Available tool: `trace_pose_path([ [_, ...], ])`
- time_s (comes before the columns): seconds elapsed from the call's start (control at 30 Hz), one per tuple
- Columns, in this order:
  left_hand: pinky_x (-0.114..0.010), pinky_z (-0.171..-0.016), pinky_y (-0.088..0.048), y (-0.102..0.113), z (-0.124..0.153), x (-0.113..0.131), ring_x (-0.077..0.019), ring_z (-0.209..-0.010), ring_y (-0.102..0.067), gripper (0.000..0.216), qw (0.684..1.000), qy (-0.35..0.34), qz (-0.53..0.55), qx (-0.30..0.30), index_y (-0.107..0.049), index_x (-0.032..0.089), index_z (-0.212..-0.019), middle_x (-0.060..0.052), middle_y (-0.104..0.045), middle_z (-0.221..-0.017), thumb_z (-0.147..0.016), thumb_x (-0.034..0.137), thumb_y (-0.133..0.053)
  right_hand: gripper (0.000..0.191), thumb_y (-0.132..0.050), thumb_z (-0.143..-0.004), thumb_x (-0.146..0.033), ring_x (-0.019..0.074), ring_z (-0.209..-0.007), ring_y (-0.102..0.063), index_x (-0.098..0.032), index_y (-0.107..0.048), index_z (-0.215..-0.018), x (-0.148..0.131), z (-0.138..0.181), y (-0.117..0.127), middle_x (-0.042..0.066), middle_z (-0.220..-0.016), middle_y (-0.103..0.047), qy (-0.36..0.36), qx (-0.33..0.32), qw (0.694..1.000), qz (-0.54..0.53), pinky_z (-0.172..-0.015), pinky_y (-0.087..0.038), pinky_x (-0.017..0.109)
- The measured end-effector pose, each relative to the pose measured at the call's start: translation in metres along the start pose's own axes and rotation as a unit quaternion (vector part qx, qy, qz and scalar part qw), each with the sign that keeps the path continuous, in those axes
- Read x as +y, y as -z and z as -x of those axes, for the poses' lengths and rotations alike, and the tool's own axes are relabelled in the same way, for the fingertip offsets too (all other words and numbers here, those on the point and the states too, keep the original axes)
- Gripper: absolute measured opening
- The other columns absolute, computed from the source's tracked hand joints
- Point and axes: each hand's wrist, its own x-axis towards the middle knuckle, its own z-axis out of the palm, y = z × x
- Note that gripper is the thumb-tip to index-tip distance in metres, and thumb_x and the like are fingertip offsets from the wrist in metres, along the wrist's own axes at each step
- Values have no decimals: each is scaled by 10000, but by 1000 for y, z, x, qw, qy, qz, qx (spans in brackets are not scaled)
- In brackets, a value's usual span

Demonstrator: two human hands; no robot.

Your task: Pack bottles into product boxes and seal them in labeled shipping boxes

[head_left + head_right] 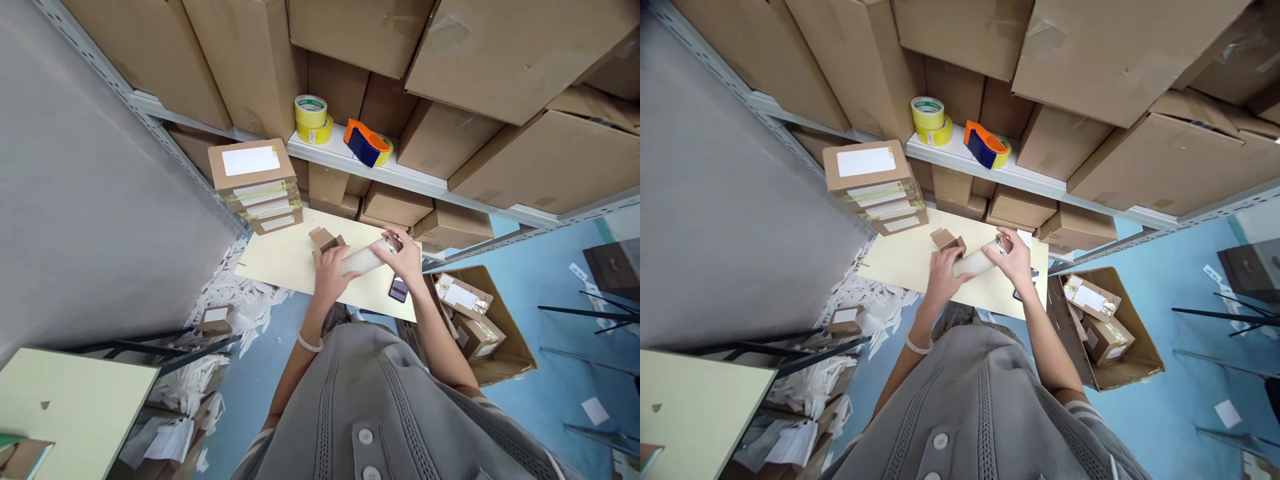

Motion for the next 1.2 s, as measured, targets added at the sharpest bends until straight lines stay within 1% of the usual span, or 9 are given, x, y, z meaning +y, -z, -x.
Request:
trace_pose_path([
  [0.1, -540, -1107, -258, 10, 6, -37, -345, -1315, -420, 769, 992, 114, 6, 59, -428, 237, -1369, -163, -478, -1370, -723, 476, -770, 569, -724, -715, -471, 261, -1065, -614, -205, -598, -1202, -16, -9, -12, 96, -1184, -649, 58, 10, 998, 22, -980, -468, 425],
  [0.17, -563, -1093, -263, 12, 9, -55, -367, -1349, -380, 863, 984, 168, 0, 58, -378, 235, -1405, -182, -428, -1398, -690, 487, -790, 555, -705, -738, -449, 274, -1102, -590, -210, -586, -1224, -26, -17, -19, 103, -1211, -631, 100, 0, 994, 48, -995, -451, 434],
  [0.23, -605, -1100, -227, 10, 10, -64, -381, -1382, -337, 901, 981, 187, -12, 46, -334, 239, -1432, -194, -391, -1429, -694, 496, -782, 534, -685, -761, -429, 278, -1109, -577, -209, -579, -1236, -33, -24, -28, 109, -1198, -623, 136, -21, 988, 70, -991, -447, 432],
  [0.37, -678, -1114, -120, -2, 4, -64, -379, -1418, -288, 886, 984, 170, -38, 28, -286, 259, -1458, -197, -346, -1491, -735, 482, -746, 503, -668, -788, -398, 264, -1081, -576, -212, -568, -1245, -35, -35, -51, 106, -1181, -602, 178, -62, 979, 74, -961, -463, 396],
  [0.53, -672, -1138, -22, -22, -8, -63, -357, -1450, -250, 953, 985, 164, -55, 8, -225, 250, -1490, -192, -348, -1520, -721, 417, -764, 498, -637, -810, -395, 253, -1060, -583, -214, -549, -1266, -18, -37, -82, 99, -1191, -578, 168, -91, 979, 66, -897, -488, 361],
  [0.63, -654, -1143, 31, -29, -13, -69, -343, -1455, -252, 963, 986, 159, -55, 7, -210, 238, -1502, -191, -376, -1512, -722, 368, -761, 478, -615, -819, -394, 246, -1042, -590, -205, -550, -1254, -9, -34, -90, 103, -1183, -573, 159, -88, 982, 57, -874, -490, 346],
  [0.73, -631, -1148, 69, -32, -14, -75, -312, -1420, -333, 943, 989, 142, -49, 12, -194, 264, -1509, -159, -423, -1494, -742, 323, -739, 477, -626, -809, -398, 242, -1004, -597, -201, -554, -1238, -4, -32, -92, 101, -1152, -583, 155, -90, 982, 55, -870, -483, 347],
  [0.93, -590, -1167, 27, -40, -8, -77, -301, -1318, -464, 931, 991, 124, -51, 1, -219, 244, -1506, -132, -536, -1404, -743, 329, -745, 474, -618, -826, -399, 260, -1019, -588, -215, -549, -1258, 11, -25, -103, 104, -1168, -599, 142, -126, 977, 95, -856, -458, 360],
  [1.2, -544, -1171, -50, -50, -7, -78, -303, -1256, -498, 889, 988, 133, -71, 37, -227, 203, -1517, -134, -577, -1364, -764, 306, -686, 513, -567, -882, -478, 325, -1036, -504, -126, -552, -1254, 54, -4, -139, 172, -1062, -657, 131, -136, 949, 253, -900, -326, 423],
])
